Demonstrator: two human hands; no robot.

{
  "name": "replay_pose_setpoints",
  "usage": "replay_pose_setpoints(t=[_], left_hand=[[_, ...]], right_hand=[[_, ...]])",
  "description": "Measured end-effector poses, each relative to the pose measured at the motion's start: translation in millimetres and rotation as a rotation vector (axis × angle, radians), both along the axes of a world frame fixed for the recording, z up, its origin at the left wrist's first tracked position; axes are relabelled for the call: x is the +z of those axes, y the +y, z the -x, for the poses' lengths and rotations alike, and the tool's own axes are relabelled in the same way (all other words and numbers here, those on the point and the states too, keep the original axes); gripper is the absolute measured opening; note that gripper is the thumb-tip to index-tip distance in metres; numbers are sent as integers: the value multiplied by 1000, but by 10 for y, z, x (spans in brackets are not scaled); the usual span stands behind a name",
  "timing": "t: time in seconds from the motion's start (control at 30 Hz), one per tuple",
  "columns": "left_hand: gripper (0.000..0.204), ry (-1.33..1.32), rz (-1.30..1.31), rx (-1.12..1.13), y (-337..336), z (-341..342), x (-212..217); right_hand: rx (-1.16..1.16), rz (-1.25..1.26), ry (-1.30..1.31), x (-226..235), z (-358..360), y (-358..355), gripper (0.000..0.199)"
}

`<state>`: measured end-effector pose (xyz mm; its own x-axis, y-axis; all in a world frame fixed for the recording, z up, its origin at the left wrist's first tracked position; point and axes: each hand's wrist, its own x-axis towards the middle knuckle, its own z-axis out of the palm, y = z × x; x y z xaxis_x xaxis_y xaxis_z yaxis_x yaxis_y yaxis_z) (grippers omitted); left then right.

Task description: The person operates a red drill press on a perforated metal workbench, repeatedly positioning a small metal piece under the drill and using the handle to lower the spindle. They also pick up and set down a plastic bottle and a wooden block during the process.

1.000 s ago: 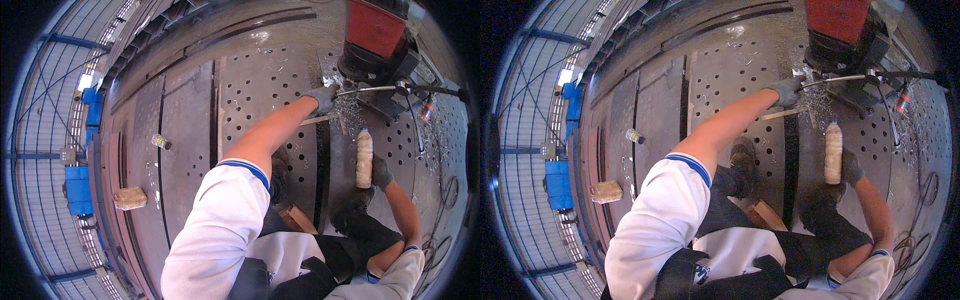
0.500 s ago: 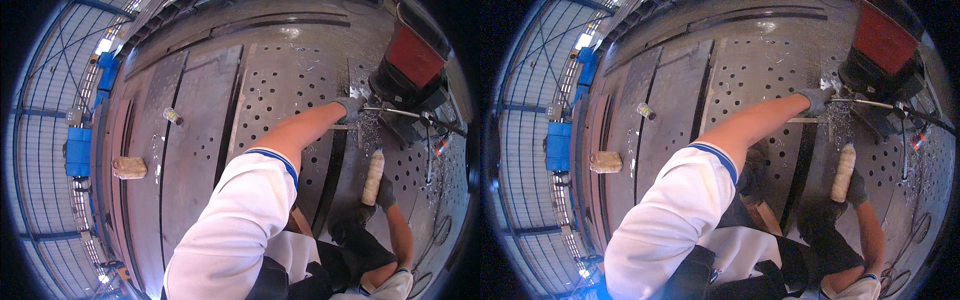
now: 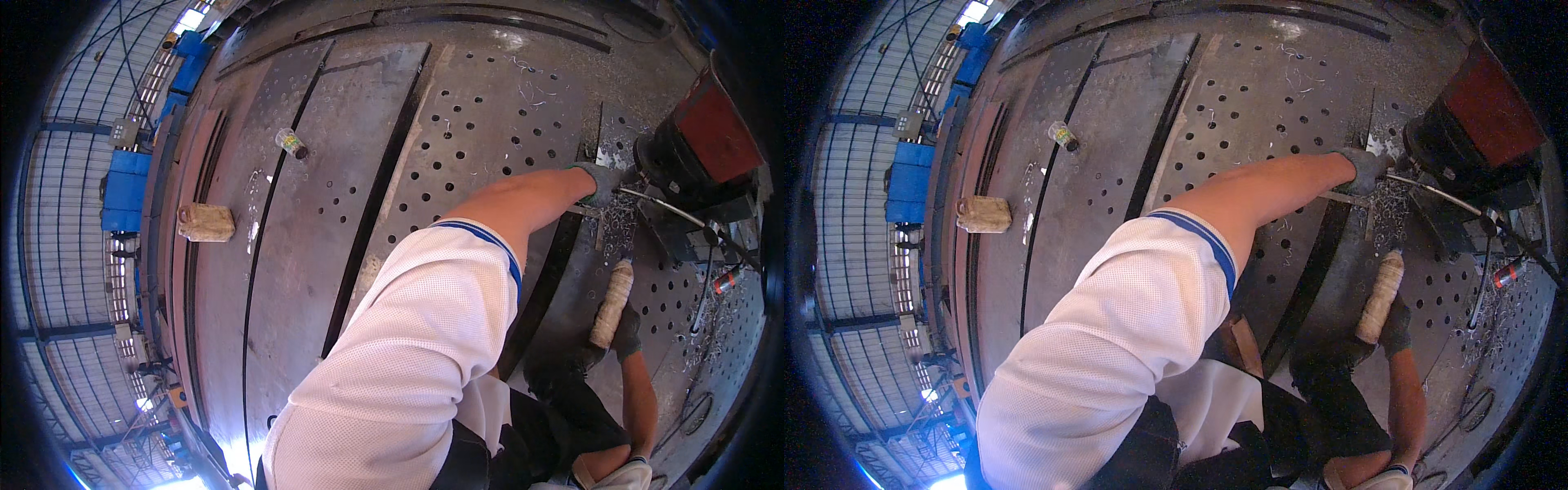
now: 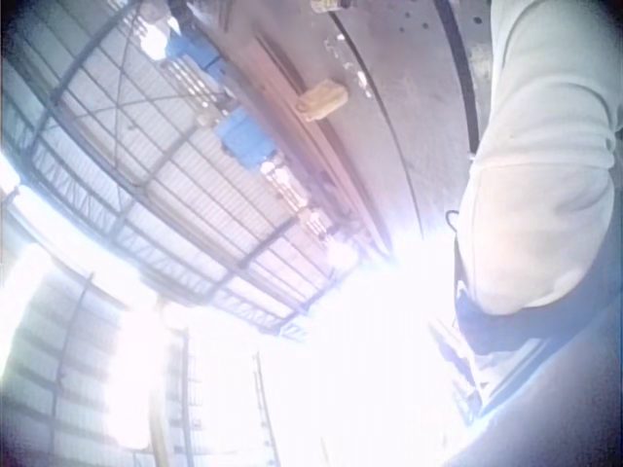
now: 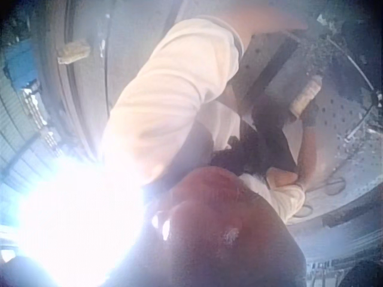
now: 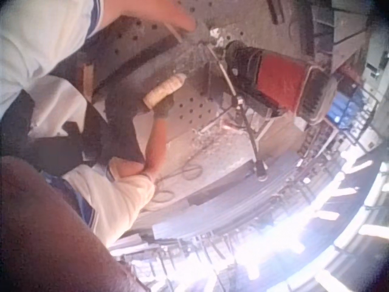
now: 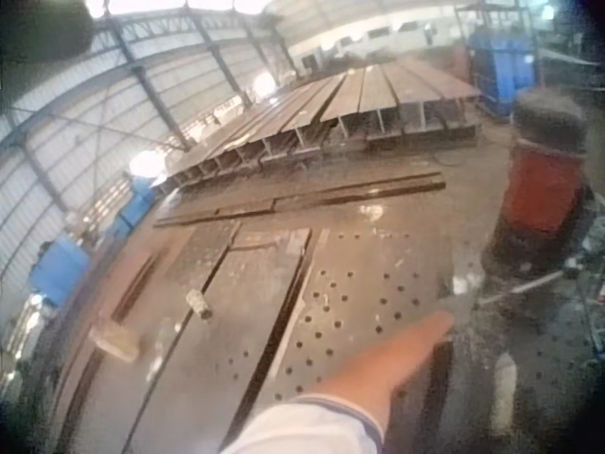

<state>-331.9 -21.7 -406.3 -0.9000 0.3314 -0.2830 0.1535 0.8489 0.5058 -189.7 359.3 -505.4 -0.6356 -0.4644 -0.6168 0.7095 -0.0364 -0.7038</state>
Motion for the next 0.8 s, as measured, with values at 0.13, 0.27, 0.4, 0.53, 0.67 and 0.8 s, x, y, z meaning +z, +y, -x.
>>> replay_pose_setpoints(t=[0.13,0.27,0.4,0.53,0.67,0.8], left_hand=[[73,-54,-31,11,73,-3,54],[73,-58,-12,7,87,0,75],[73,-19,-57,26,19,36,-92],[71,-44,-29,-3,162,125,-98],[71,-35,-15,1,98,88,-180],[73,-57,-45,30,80,28,-58]], right_hand=[[725,-817,1207,378,-17,-1,34],[779,-913,1111,540,-23,-145,36],[359,-257,592,112,4,-62,37],[463,-426,728,76,-15,70,40],[721,-843,1049,391,-49,-95,43],[718,-877,1029,538,-59,-193,42]])
